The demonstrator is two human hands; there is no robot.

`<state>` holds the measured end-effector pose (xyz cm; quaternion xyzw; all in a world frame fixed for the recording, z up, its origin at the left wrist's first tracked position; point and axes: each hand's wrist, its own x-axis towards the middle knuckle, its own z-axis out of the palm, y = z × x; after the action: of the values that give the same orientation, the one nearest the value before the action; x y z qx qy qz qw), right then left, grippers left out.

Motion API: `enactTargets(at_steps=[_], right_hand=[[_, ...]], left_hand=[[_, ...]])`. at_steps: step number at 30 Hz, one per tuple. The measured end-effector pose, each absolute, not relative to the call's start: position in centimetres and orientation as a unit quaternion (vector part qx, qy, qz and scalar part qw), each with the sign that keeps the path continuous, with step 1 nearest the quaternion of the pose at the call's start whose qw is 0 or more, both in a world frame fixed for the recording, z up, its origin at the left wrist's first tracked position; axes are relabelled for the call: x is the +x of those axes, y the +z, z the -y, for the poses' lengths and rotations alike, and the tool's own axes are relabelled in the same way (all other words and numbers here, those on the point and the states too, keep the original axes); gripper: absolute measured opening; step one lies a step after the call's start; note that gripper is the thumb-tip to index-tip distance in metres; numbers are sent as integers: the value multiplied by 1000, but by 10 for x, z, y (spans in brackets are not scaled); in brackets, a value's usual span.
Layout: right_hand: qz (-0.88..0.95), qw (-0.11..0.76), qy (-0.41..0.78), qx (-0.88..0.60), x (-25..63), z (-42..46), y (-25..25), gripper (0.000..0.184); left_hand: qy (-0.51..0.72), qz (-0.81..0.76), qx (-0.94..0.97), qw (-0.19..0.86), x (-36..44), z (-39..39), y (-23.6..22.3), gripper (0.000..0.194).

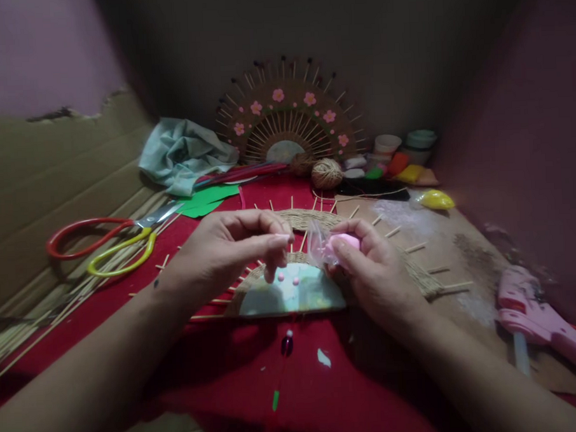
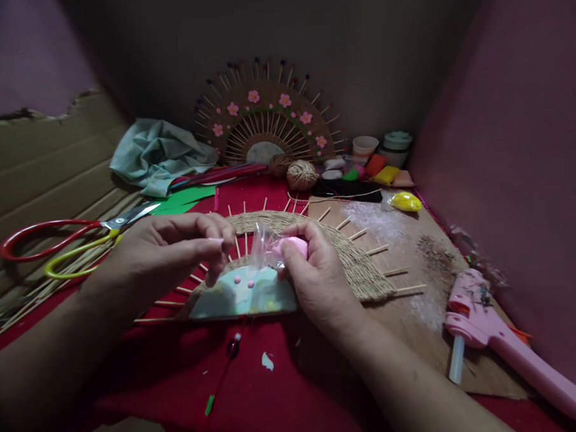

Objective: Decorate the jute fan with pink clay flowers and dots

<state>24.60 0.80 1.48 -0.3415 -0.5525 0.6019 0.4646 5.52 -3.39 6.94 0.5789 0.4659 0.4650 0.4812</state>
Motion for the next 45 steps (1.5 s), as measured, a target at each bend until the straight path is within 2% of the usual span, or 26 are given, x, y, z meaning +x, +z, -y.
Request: enactTargets(at_steps=[7,22,30,38,45], right_hand=[[513,478,629,-336,246,-11,13,17],[503,484,629,-341,246,-9,18,19],[477,501,652,-308,249,-10,20,18],[446,504,677,-299,249,-11,20,14],[440,509,679,-295,250,-11,20,10]], left_hand=[[497,-463,465,568,52,26,64,12],[524,-418,397,627,56,24,65,13],[562,-403,440,573,41,29,71,2],[588,-387,452,548,36,33,82,18],[644,-318,441,538,30,28,82,13]])
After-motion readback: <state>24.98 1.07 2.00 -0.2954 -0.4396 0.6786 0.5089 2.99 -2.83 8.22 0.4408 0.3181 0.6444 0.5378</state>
